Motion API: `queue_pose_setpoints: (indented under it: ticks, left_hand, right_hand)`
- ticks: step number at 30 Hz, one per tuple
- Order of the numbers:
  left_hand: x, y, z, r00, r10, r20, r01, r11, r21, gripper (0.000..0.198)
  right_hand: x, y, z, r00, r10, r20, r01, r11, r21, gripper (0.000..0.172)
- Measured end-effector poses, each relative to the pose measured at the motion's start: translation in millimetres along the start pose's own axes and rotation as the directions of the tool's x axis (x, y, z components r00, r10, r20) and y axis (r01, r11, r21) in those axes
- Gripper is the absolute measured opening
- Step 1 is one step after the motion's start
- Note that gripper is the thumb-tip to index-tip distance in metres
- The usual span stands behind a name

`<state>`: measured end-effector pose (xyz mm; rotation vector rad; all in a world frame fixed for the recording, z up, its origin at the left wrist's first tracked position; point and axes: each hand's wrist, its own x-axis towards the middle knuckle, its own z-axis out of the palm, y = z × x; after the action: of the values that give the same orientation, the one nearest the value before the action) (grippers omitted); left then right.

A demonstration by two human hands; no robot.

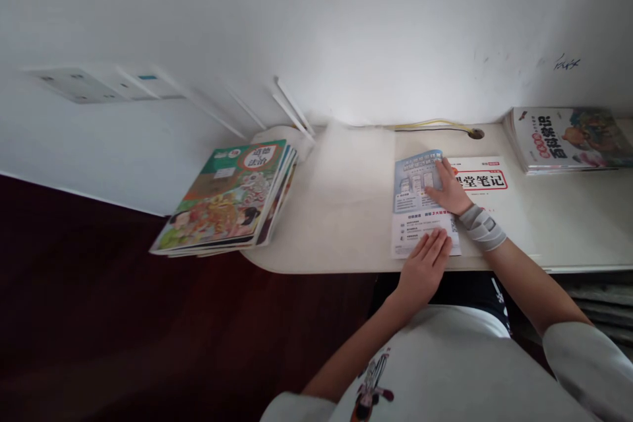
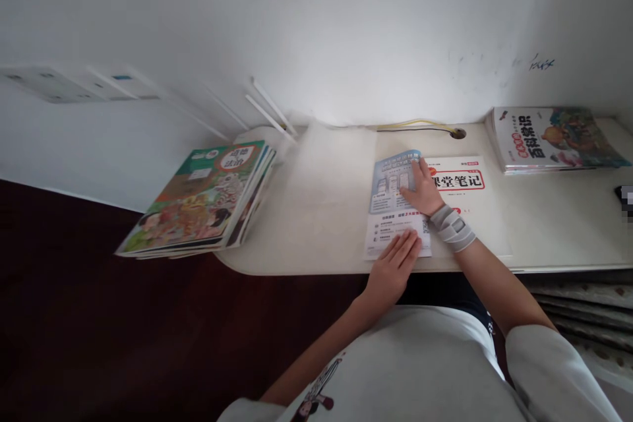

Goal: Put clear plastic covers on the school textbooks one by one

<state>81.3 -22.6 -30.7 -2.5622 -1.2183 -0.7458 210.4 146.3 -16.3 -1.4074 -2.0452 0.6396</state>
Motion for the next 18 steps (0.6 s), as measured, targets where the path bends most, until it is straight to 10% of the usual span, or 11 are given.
queue_pose_setpoints:
  ticks: [18]
  left_hand:
    - [19,10,-2.2,0.997,0.015,0.077,-0.019,0.999,0.039,0.035]
  right_hand:
    - [-4,-4,9,0.995,-0.095,0.029,0.096,0.995,-0.038,0.061]
